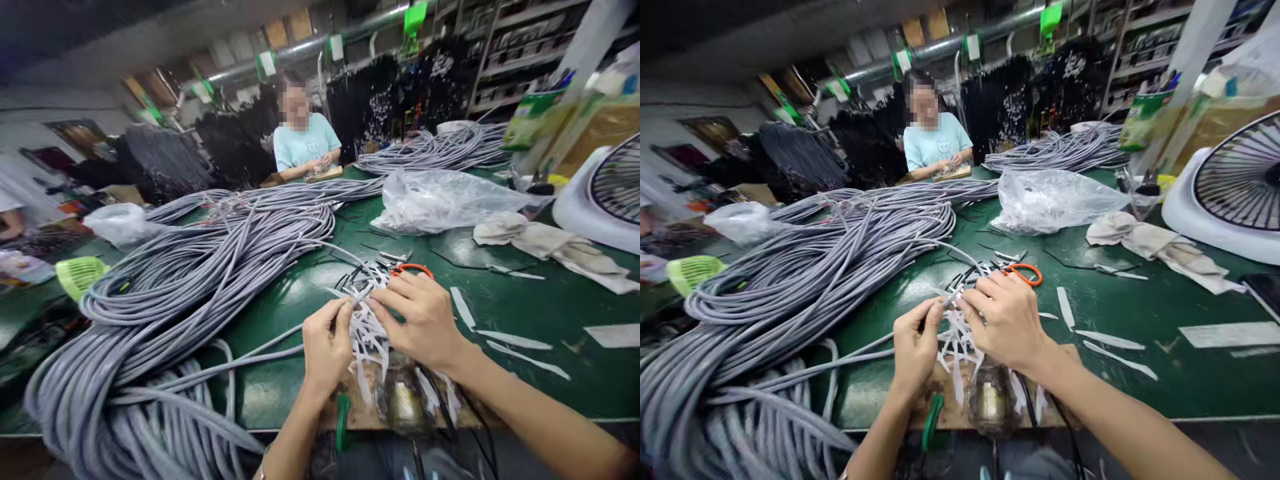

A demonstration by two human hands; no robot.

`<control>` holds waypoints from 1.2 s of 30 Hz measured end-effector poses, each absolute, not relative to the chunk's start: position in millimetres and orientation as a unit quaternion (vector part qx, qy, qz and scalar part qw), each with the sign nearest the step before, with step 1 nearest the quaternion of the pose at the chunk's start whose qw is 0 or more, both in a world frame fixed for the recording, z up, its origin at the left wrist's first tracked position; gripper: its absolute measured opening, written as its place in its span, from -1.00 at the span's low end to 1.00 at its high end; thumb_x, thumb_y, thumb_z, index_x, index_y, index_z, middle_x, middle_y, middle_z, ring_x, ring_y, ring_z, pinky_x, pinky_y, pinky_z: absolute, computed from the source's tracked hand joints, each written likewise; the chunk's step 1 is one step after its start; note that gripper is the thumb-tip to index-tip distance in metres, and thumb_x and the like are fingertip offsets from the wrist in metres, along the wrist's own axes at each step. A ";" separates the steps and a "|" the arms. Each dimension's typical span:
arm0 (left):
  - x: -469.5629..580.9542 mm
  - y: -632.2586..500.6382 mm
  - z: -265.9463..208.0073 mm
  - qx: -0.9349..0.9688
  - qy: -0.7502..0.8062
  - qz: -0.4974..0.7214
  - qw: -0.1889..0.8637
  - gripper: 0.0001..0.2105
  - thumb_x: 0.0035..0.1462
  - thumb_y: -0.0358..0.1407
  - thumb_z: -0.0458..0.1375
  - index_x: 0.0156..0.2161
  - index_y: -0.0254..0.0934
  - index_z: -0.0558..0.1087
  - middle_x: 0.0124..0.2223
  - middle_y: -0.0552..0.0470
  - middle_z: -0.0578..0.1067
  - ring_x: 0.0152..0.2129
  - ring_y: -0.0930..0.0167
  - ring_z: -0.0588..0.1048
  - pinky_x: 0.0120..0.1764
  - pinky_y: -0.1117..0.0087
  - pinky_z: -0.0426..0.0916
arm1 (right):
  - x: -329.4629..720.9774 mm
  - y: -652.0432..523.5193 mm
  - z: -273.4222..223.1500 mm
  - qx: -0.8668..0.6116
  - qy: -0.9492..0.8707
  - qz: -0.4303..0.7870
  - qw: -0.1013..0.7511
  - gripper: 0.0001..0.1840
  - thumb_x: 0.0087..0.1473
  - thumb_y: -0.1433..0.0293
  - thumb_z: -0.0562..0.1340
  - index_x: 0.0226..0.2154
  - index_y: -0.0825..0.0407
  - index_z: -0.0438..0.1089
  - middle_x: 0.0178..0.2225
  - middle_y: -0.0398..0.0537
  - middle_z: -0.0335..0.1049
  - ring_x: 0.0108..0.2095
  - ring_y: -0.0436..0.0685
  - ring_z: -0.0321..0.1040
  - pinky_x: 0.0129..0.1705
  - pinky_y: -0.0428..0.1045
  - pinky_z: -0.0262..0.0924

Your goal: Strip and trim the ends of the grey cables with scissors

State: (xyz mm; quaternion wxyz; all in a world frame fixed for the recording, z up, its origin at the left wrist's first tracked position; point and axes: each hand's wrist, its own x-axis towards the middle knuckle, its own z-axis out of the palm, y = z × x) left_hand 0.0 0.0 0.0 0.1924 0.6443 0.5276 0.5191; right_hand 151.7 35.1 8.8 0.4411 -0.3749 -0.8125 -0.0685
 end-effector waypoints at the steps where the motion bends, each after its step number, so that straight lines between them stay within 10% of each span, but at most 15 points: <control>1: -1.3 1.1 0.4 0.640 0.529 0.516 0.210 -0.79 0.17 -0.33 0.00 -0.35 -0.34 0.46 -0.44 0.06 0.47 -0.48 0.46 0.40 -0.38 0.53 0.23 | 151.9 33.9 10.7 -0.353 -0.822 -0.045 0.443 -0.80 0.06 0.40 0.15 -0.51 0.10 0.42 -0.57 -0.07 0.32 -0.46 0.06 0.17 -0.38 -0.02 -0.03; 7: -5.2 10.6 0.4 0.595 0.546 0.528 0.263 -0.73 0.17 -0.27 -0.02 -0.48 -0.34 0.38 -0.59 0.14 0.28 -0.63 0.51 0.21 -0.54 0.53 0.10 | 145.4 21.1 18.0 -0.179 -0.856 0.115 0.471 -0.72 0.07 0.40 0.12 -0.61 0.10 0.37 -0.69 -0.15 0.18 -0.60 -0.02 0.05 -0.52 -0.07 -0.05; 15: -0.5 5.2 -6.4 0.592 0.538 0.530 0.281 -0.81 0.18 -0.25 -0.02 -0.34 -0.30 0.37 -0.56 0.16 0.23 -0.64 0.52 0.15 -0.55 0.52 0.05 | 137.0 32.9 6.9 -0.429 -0.702 0.294 0.486 -0.67 -0.14 0.33 0.30 -0.25 0.10 0.42 -0.64 -0.24 0.15 -0.63 -0.07 0.01 -0.63 -0.15 -0.04; 26: -3.7 5.2 -5.8 0.591 0.493 0.506 0.389 -0.74 0.21 -0.21 -0.07 -0.46 -0.29 0.24 -0.55 0.16 0.14 -0.61 0.53 0.09 -0.55 0.51 0.01 | 129.7 35.9 4.3 -0.384 -0.677 0.366 0.510 -0.84 -0.07 0.41 0.18 -0.44 0.12 0.47 -0.52 -0.08 0.41 -0.55 -0.02 0.26 -0.54 -0.13 0.15; 36: -13.3 3.5 -1.7 0.597 0.439 0.461 0.488 -0.63 0.20 -0.12 -0.08 -0.55 -0.30 0.16 -0.61 0.20 0.01 -0.69 0.57 -0.08 -0.63 0.49 -0.16 | 137.9 55.8 0.8 -0.426 -0.589 0.395 0.562 -0.76 0.00 0.26 0.15 -0.44 0.11 0.38 -0.51 -0.14 0.29 -0.62 -0.10 0.07 -0.58 -0.14 0.00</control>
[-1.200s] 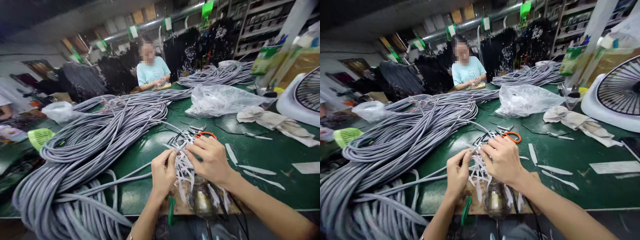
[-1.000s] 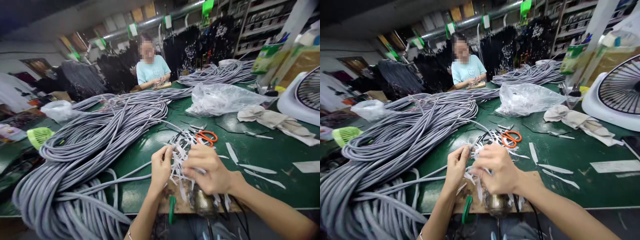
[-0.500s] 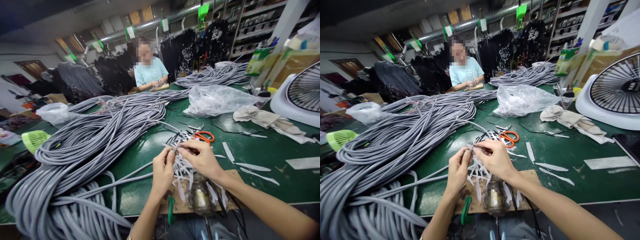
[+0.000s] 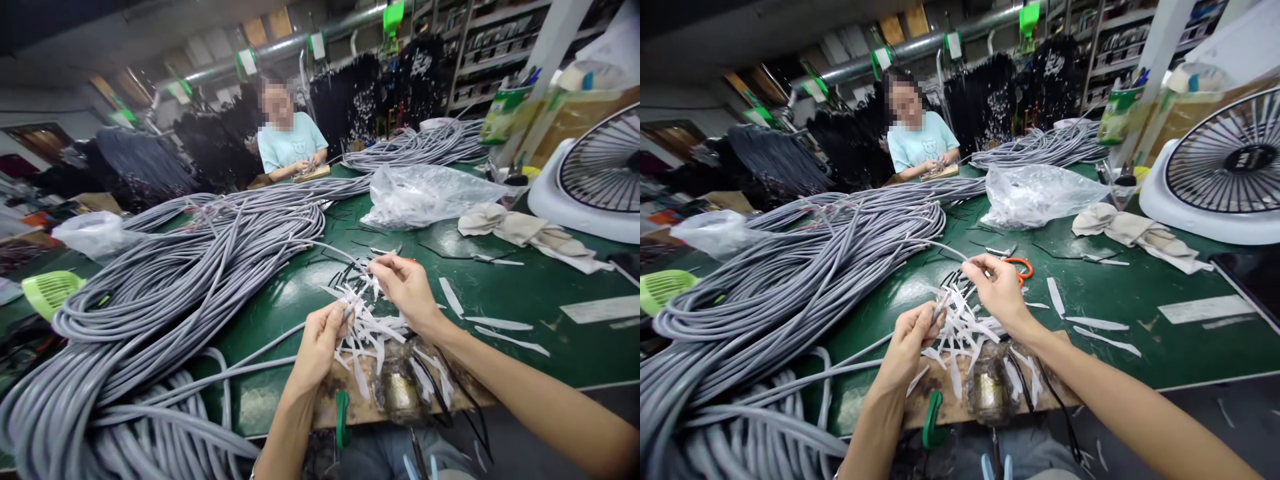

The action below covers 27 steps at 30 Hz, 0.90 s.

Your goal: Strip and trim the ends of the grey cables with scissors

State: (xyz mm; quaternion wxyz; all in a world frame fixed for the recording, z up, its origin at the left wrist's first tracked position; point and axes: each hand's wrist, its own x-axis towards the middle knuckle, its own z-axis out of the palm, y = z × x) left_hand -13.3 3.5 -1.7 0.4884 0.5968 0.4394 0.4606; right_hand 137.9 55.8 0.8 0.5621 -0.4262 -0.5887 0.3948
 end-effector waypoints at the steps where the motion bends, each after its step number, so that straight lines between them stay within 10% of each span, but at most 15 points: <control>1: -13.7 3.5 -2.4 0.591 0.440 0.461 0.494 -0.64 0.19 -0.11 -0.07 -0.55 -0.30 0.16 -0.61 0.21 0.00 -0.69 0.57 -0.08 -0.64 0.49 -0.18 | 140.1 53.8 3.5 -0.393 -0.605 0.423 0.549 -0.75 -0.01 0.25 0.16 -0.36 0.09 0.38 -0.47 -0.16 0.28 -0.65 -0.13 0.00 -0.62 -0.15 -0.04; 5: -14.7 2.9 -3.6 0.574 0.427 0.456 0.529 -0.62 0.14 -0.06 -0.02 -0.56 -0.29 0.13 -0.62 0.22 -0.01 -0.69 0.58 -0.11 -0.64 0.49 -0.19 | 146.4 44.2 15.2 -0.262 -0.725 0.459 0.442 -0.57 -0.10 0.33 0.28 -0.10 -0.05 0.32 -0.22 -0.10 0.23 -0.57 -0.15 0.04 -0.63 -0.20 -0.08; 8: -16.2 1.7 -1.9 0.569 0.419 0.444 0.551 -0.61 0.12 -0.05 0.00 -0.56 -0.29 0.13 -0.62 0.22 -0.02 -0.69 0.59 -0.11 -0.64 0.50 -0.18 | 145.4 44.2 16.1 -0.217 -0.768 0.439 0.414 -0.80 -0.07 0.35 0.28 -0.30 0.02 0.46 -0.21 -0.03 0.27 -0.41 -0.06 0.20 -0.52 -0.17 0.07; 14: -17.0 0.9 -0.3 0.547 0.405 0.470 0.563 -0.62 0.14 -0.05 -0.01 -0.55 -0.30 0.17 -0.61 0.22 -0.02 -0.69 0.59 -0.12 -0.65 0.52 -0.19 | 128.3 41.1 5.8 -0.291 -0.660 0.444 0.531 -0.74 -0.18 0.25 0.35 -0.65 0.10 0.40 -0.65 -0.15 0.29 -0.61 -0.04 0.19 -0.58 -0.12 0.10; 27: -5.6 -0.1 -2.9 0.514 0.430 0.579 0.464 -0.75 0.12 -0.23 0.10 -0.13 -0.29 0.43 -0.54 0.14 0.29 -0.67 0.61 0.13 -0.62 0.59 0.03 | 146.4 40.8 9.0 -0.473 -0.646 0.211 0.561 -0.82 0.03 0.27 0.19 -0.39 0.05 0.26 -0.54 -0.20 0.24 -0.60 -0.07 0.18 -0.57 -0.14 0.04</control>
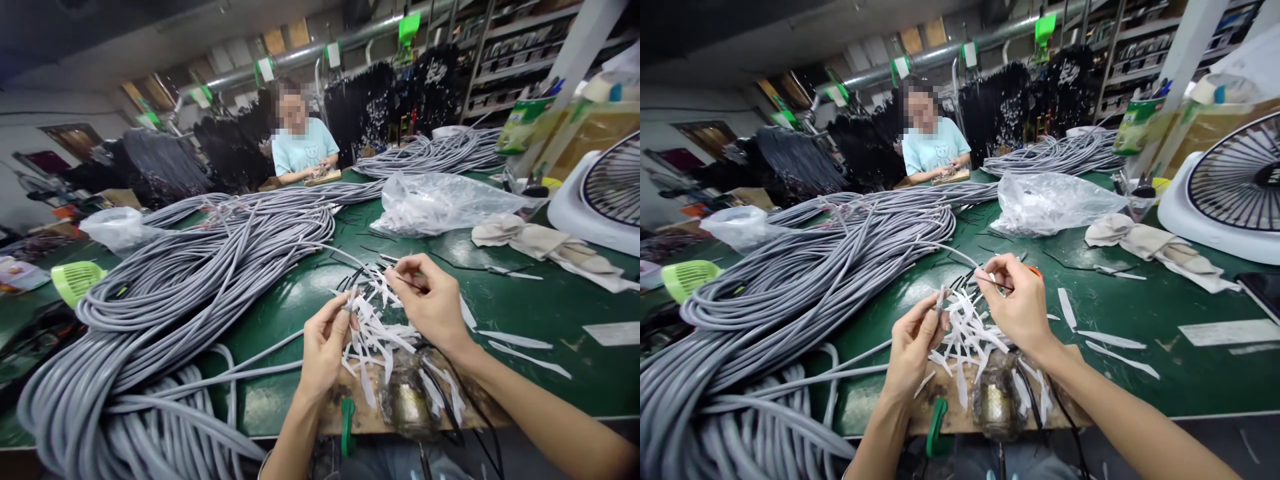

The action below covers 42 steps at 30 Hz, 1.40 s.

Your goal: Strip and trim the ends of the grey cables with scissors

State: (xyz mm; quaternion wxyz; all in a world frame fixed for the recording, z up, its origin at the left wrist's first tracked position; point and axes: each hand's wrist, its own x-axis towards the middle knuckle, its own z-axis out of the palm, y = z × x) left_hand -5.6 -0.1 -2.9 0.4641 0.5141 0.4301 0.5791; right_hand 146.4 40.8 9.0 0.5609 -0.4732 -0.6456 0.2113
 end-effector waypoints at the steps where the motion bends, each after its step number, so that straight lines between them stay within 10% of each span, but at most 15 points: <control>1: -5.5 -0.4 -4.0 0.508 0.434 0.585 0.459 -0.74 0.11 -0.23 0.11 -0.10 -0.27 0.44 -0.52 0.13 0.31 -0.67 0.61 0.15 -0.62 0.59 0.04 | 149.0 39.5 9.5 -0.478 -0.667 0.170 0.546 -0.81 0.04 0.26 0.19 -0.36 0.05 0.27 -0.53 -0.19 0.26 -0.57 -0.05 0.20 -0.52 -0.13 0.05; 13: -1.1 -5.0 -11.2 0.549 0.496 0.566 0.365 -0.70 0.11 -0.27 0.11 -0.04 -0.23 0.44 -0.38 0.02 0.50 -0.51 0.48 0.42 -0.44 0.53 0.32 | 150.1 29.0 9.4 -0.359 -0.807 -0.118 0.453 -0.91 0.06 0.42 0.19 -0.42 0.04 0.40 -0.54 -0.14 0.42 -0.46 0.04 0.14 -0.29 0.04 -0.08; 24: -1.6 1.7 -8.2 0.568 0.555 0.525 0.307 -0.81 0.08 -0.30 0.12 -0.27 -0.36 0.51 -0.38 -0.04 0.55 -0.47 0.39 0.49 -0.39 0.47 0.36 | 150.1 24.7 22.2 -0.223 -0.790 0.276 0.500 -0.75 0.08 0.35 0.13 -0.57 0.04 0.35 -0.62 -0.14 0.33 -0.54 0.01 0.16 -0.41 -0.04 0.09; 34: 6.5 1.6 -6.2 0.511 0.543 0.567 0.350 -0.83 -0.04 -0.31 0.20 -0.32 -0.37 0.51 -0.46 -0.01 0.55 -0.58 0.43 0.48 -0.50 0.49 0.38 | 137.3 31.0 8.0 -0.418 -0.752 0.187 0.474 -0.89 -0.13 0.43 0.24 -0.45 0.07 0.48 -0.65 -0.20 0.22 -0.63 -0.05 0.11 -0.57 -0.13 0.02; 42: 4.0 2.2 -2.1 0.494 0.489 0.513 0.503 -0.74 -0.07 -0.18 0.23 -0.50 -0.41 0.45 -0.65 0.16 0.29 -0.74 0.63 0.18 -0.66 0.60 0.06 | 136.8 39.3 3.5 -0.440 -0.675 0.352 0.477 -0.85 -0.18 0.47 0.18 -0.51 0.13 0.48 -0.67 -0.15 0.32 -0.63 -0.04 0.17 -0.59 -0.13 0.08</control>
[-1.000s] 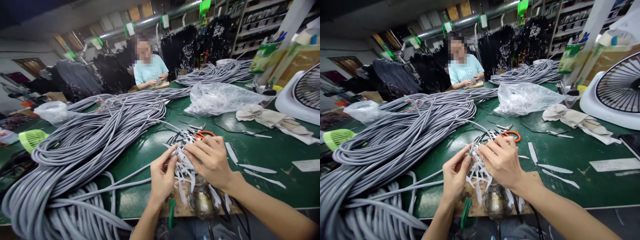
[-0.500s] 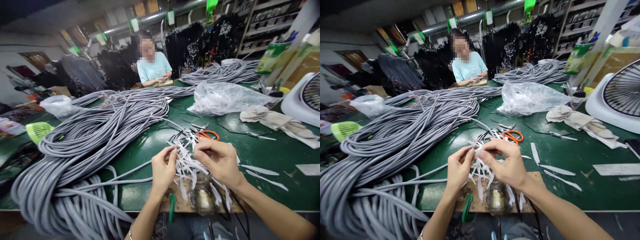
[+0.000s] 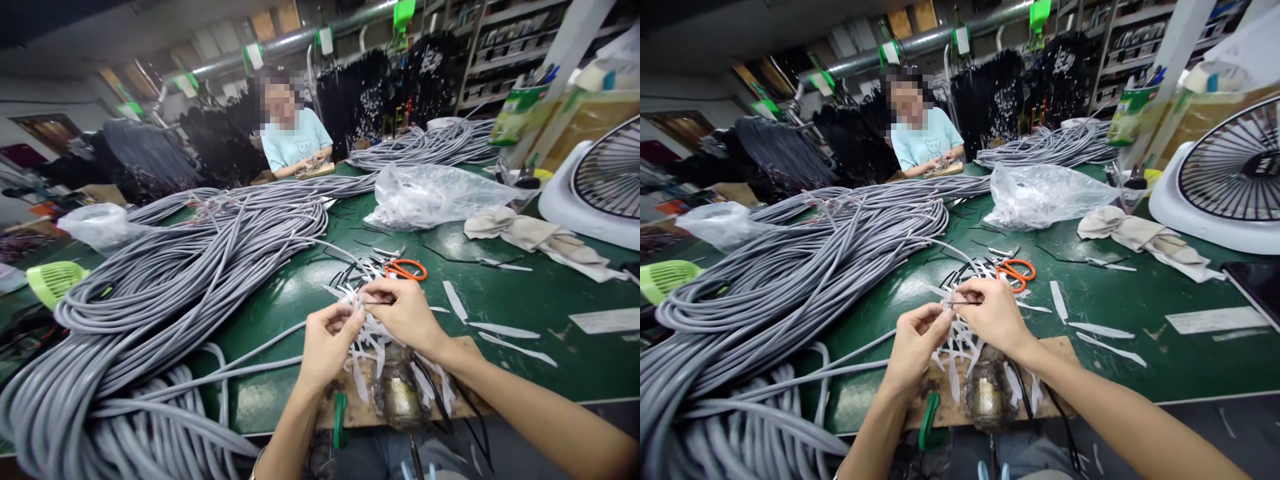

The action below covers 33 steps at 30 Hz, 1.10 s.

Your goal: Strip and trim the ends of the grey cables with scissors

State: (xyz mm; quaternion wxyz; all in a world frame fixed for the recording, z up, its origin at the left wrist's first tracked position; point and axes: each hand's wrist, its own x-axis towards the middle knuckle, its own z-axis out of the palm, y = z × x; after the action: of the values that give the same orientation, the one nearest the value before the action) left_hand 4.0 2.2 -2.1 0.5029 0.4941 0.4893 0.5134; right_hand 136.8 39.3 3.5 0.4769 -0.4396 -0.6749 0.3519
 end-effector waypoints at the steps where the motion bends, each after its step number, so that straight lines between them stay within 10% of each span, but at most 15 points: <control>1: 2.2 2.7 -2.0 0.504 0.471 0.499 0.524 -0.71 -0.04 -0.15 0.21 -0.52 -0.42 0.45 -0.69 0.19 0.21 -0.75 0.65 0.10 -0.67 0.60 -0.01 | 136.4 40.0 3.3 -0.433 -0.665 0.384 0.472 -0.85 -0.18 0.46 0.19 -0.51 0.13 0.47 -0.64 -0.13 0.36 -0.62 -0.02 0.21 -0.58 -0.13 0.12; 9: -9.2 5.7 -4.7 0.429 0.366 0.469 0.680 -0.74 -0.02 -0.20 0.20 -0.29 -0.39 0.54 -0.50 0.06 0.28 -0.66 0.61 0.20 -0.66 0.58 -0.07 | 136.6 40.7 7.3 -0.404 -0.625 0.400 0.535 -0.81 -0.02 0.32 0.17 -0.43 0.10 0.42 -0.49 -0.08 0.41 -0.51 0.00 0.28 -0.52 -0.13 0.19; 33: -11.6 10.3 -8.9 0.266 0.363 0.471 0.758 -0.73 -0.25 -0.28 0.33 -0.58 -0.41 0.34 -0.78 0.15 0.31 -0.97 0.69 0.07 -0.90 0.70 -0.10 | 134.0 29.8 6.0 -0.286 -0.722 0.533 0.336 -0.70 0.05 0.37 0.09 -0.22 0.15 0.44 -0.57 -0.14 0.33 -0.65 -0.10 0.07 -0.63 -0.17 -0.02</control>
State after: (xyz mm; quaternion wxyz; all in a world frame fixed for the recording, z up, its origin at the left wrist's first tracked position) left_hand -11.6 10.3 -8.9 0.7585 0.2660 0.3629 0.4715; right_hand 134.0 29.8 6.0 0.3357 -0.2858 -0.7220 0.5333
